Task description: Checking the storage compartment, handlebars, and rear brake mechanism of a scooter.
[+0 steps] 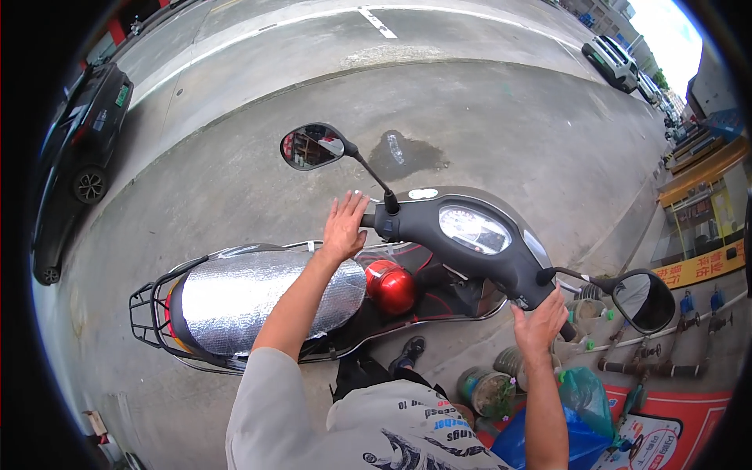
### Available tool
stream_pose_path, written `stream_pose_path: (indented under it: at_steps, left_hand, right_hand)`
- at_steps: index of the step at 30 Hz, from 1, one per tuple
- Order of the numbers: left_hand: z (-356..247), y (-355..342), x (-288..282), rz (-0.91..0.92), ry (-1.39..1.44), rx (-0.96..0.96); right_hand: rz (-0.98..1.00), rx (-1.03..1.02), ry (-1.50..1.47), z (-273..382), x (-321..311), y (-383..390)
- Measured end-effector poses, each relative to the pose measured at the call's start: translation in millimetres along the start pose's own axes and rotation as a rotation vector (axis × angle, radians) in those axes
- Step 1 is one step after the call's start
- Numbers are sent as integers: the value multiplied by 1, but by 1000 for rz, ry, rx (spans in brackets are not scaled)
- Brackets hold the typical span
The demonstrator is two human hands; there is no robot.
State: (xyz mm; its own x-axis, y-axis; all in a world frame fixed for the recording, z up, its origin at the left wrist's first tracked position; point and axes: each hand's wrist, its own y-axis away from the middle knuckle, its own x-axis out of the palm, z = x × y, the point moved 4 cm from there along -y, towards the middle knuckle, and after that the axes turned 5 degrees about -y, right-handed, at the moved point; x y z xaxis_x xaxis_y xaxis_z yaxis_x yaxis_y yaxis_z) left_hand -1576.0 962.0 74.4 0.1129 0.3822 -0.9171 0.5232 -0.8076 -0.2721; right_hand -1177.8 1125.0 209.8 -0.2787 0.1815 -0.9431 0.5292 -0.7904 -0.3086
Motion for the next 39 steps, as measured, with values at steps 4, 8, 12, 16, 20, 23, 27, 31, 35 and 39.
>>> stream_pose_path:
  at_steps: [4, 8, 12, 16, 20, 23, 27, 31, 35, 39]
  left_hand:
    - [13, -35, 29, 164, -14, 113]
    - [11, -43, 30, 150, 11, 183]
    - [10, -40, 27, 143, 14, 126]
    - [11, -40, 29, 90, -27, 131]
    - [10, -40, 29, 84, -30, 126]
    - [11, -40, 30, 77, -59, 130]
    - [8, -41, 26, 85, -76, 125]
    - [8, -41, 23, 104, -74, 110]
    - [8, -38, 20, 100, -72, 108]
    - [8, -38, 21, 88, -50, 111]
  right_hand:
    - [11, 43, -1, 0, 0, 2]
    - [-19, 40, 19, -3, 0, 5]
    - [-31, 2, 30, -10, 7, 6]
    - [-40, -15, 55, -16, 11, 7]
    - [-34, -9, 74, -18, 13, 6]
    - [-34, -12, 85, -14, 11, 5]
    - [-33, -3, 90, -16, 11, 5]
    - [-37, -5, 91, -17, 12, 6]
    - [-43, -17, 97, -18, 14, 6]
    - [-43, -21, 89, -19, 15, 7]
